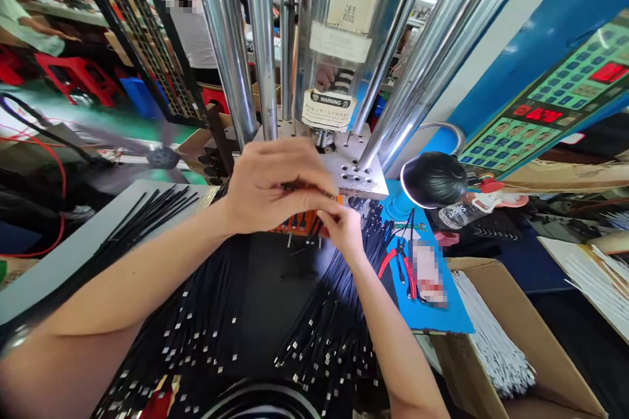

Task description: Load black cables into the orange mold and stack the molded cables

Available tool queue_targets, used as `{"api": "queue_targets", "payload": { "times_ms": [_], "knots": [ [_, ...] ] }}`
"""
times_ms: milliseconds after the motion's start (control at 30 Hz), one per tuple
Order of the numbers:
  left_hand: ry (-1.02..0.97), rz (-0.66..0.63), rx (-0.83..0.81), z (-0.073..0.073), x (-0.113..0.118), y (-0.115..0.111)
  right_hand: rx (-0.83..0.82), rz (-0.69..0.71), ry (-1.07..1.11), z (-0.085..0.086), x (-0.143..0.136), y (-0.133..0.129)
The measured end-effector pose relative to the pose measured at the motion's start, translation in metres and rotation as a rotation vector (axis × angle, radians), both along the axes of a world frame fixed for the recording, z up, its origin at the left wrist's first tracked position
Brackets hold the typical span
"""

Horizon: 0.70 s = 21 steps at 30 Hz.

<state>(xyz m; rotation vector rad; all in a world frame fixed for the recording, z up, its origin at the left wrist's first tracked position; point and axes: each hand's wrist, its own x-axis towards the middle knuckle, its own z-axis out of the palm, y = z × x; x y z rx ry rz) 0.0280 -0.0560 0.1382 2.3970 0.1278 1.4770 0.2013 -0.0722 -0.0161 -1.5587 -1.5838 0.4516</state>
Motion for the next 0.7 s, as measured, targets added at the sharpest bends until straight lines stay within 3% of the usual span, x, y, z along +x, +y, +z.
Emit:
{"api": "queue_targets", "payload": {
  "times_ms": [67, 133, 233, 300, 400, 567, 700],
  "knots": [
    [0.007, 0.06, -0.025, -0.026, -0.001, 0.004, 0.015, -0.016, 0.007, 0.0, 0.006, 0.021],
    [0.126, 0.167, -0.137, -0.062, -0.004, 0.011, 0.008, -0.006, 0.01, 0.0, 0.008, 0.036],
    [0.638, 0.189, -0.153, -0.114, -0.011, 0.02, -0.019, 0.008, 0.009, -0.002, 0.007, 0.048],
    [0.896, 0.154, -0.059, -0.136, -0.016, 0.021, -0.045, 0.022, 0.0, -0.003, 0.006, 0.052],
    [1.034, 0.162, 0.042, -0.15, -0.02, 0.017, -0.092, 0.049, -0.011, -0.004, 0.008, 0.052],
    [1.032, 0.266, 0.036, -0.151, -0.015, 0.012, -0.135, 0.067, -0.113, 0.001, 0.01, 0.049],
    [1.094, 0.316, -0.08, -0.145, 0.001, 0.033, -0.115, -0.114, -0.405, 0.008, 0.008, 0.051]
  ]
}}
